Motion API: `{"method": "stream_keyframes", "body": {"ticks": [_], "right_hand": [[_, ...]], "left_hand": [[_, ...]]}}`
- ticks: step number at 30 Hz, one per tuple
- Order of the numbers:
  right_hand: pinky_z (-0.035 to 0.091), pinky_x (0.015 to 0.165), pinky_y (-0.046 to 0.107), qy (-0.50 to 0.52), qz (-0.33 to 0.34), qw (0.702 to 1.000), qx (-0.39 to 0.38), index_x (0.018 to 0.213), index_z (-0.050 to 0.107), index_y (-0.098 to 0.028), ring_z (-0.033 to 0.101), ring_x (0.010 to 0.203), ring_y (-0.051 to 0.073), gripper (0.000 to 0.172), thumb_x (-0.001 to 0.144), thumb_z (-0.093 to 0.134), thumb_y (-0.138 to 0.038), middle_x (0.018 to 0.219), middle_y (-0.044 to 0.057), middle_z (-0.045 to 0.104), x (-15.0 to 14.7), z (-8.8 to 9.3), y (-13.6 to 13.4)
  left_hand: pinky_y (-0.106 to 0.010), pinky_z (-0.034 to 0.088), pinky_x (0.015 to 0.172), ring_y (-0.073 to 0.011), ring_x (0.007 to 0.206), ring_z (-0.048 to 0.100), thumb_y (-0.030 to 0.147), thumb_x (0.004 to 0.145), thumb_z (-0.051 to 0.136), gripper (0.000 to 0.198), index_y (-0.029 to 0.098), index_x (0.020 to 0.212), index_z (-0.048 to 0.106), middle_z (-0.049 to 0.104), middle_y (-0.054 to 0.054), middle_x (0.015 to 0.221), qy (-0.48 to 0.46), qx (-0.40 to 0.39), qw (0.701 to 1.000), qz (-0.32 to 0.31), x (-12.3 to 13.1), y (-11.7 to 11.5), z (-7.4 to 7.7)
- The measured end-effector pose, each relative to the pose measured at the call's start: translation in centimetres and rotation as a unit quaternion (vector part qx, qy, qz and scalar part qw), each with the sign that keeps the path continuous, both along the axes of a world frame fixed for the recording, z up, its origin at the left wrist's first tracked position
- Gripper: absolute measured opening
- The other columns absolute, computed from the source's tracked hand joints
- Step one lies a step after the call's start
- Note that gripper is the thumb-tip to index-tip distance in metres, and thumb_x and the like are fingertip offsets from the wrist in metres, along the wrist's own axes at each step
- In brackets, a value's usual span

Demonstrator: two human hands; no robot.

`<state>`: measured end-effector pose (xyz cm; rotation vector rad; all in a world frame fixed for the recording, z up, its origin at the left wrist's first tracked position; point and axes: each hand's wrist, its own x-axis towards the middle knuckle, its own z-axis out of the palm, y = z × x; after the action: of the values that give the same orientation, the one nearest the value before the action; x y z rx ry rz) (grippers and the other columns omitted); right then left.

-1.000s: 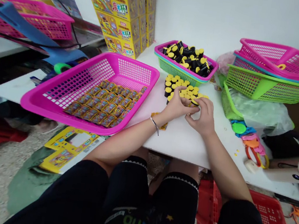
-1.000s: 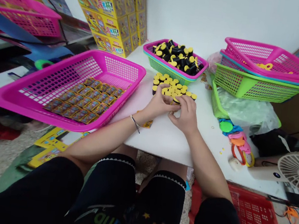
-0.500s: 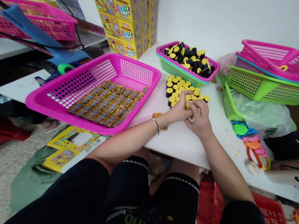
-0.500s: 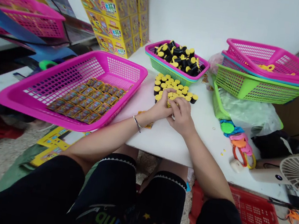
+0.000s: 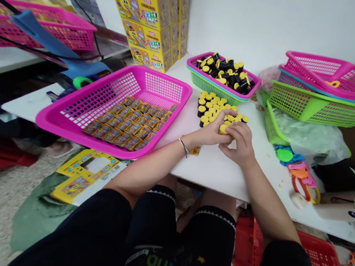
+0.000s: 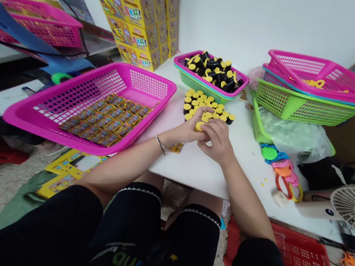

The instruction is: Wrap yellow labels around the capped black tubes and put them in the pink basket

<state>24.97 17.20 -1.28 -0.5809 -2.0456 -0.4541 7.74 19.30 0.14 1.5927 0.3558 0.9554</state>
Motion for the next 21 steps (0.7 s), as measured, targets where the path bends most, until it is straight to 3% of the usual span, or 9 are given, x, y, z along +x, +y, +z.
{"method": "stream_keyframes", "body": {"ticks": [7, 13, 17, 21], "right_hand": [[0.050, 0.107, 0.063, -0.062, -0.049, 0.997, -0.020, 0.119, 0.062, -0.030, 0.068, 0.102, 0.027, 0.034, 0.086, 0.068, -0.031, 0.104, 0.006, 0.069, 0.9, -0.3, 0.4], [0.033, 0.120, 0.066, -0.081, -0.102, 0.989, -0.071, 0.121, 0.066, -0.034, 0.062, 0.107, 0.028, 0.033, 0.087, 0.068, -0.032, 0.106, 0.006, 0.069, 1.3, -1.0, 0.6], [0.033, 0.119, 0.064, -0.092, -0.129, 0.987, -0.036, 0.124, 0.067, -0.034, 0.059, 0.107, 0.029, 0.037, 0.086, 0.068, -0.031, 0.106, 0.006, 0.069, 1.3, -1.5, 0.9], [0.034, 0.116, 0.059, -0.079, -0.142, 0.986, 0.046, 0.119, 0.070, -0.033, 0.055, 0.102, 0.027, 0.034, 0.086, 0.067, -0.028, 0.105, 0.005, 0.072, 1.0, -1.8, 0.9]], "left_hand": [[-0.023, 0.043, 0.060, -0.0057, 0.067, 0.053, 0.017, 0.069, 0.066, 0.072, 0.022, 0.131, 0.030, 0.054, -0.004, 0.111, 0.045, 0.088, 0.988, 0.120, 0.4, -0.2, -0.5], [-0.024, 0.049, 0.066, -0.0064, 0.076, 0.058, 0.021, 0.074, 0.067, 0.069, 0.022, 0.131, 0.029, 0.047, -0.010, 0.130, 0.047, 0.104, 0.981, 0.155, 0.7, 0.0, -1.2], [-0.022, 0.048, 0.062, -0.0082, 0.078, 0.061, 0.019, 0.075, 0.066, 0.068, 0.023, 0.132, 0.029, 0.049, -0.010, 0.126, 0.043, 0.125, 0.981, 0.141, 0.6, 0.3, -1.1], [-0.023, 0.047, 0.064, -0.0096, 0.077, 0.060, 0.017, 0.074, 0.065, 0.067, 0.022, 0.131, 0.029, 0.053, -0.006, 0.112, 0.056, 0.148, 0.976, 0.148, 0.4, 0.5, -1.2]]}}
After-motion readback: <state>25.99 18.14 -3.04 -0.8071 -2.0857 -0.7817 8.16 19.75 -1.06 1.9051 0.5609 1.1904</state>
